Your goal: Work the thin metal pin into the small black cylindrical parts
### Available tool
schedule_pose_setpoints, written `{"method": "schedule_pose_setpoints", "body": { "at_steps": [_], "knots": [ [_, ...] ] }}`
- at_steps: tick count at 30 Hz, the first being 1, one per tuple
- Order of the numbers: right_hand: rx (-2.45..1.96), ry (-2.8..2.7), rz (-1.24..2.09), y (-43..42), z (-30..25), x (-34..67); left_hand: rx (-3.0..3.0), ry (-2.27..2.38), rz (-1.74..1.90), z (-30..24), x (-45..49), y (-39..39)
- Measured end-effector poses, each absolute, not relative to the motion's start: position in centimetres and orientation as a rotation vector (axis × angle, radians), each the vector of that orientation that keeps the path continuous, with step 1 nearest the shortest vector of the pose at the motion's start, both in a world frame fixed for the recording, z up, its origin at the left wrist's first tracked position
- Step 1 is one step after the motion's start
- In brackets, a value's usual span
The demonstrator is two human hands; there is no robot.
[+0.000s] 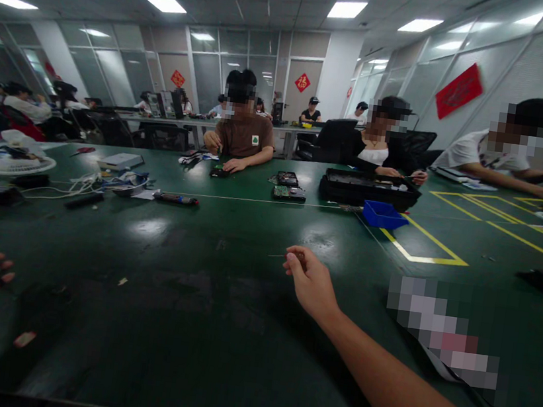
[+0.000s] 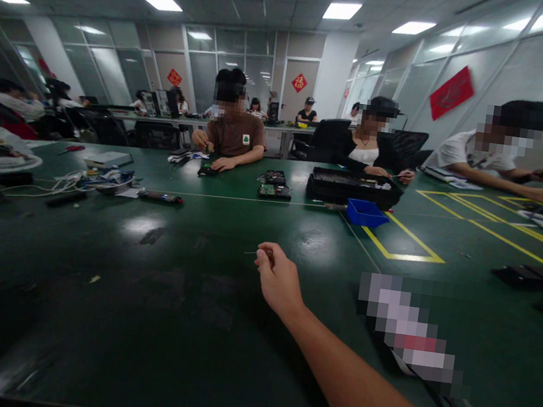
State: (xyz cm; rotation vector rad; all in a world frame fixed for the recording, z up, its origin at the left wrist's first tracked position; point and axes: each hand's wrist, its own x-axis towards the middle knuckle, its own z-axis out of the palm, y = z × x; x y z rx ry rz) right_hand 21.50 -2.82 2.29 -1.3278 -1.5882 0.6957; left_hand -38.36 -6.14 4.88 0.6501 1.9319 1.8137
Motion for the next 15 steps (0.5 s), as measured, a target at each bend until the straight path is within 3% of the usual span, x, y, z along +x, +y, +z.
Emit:
{"method": "schedule_pose_setpoints", "body": {
  "at_steps": [15],
  "knots": [
    [-1.320, -1.572, 0.710, -2.71, 2.03, 21.48, 0.489, 1.905, 1.807, 5.45, -37.45, -6.36]
  ]
}}
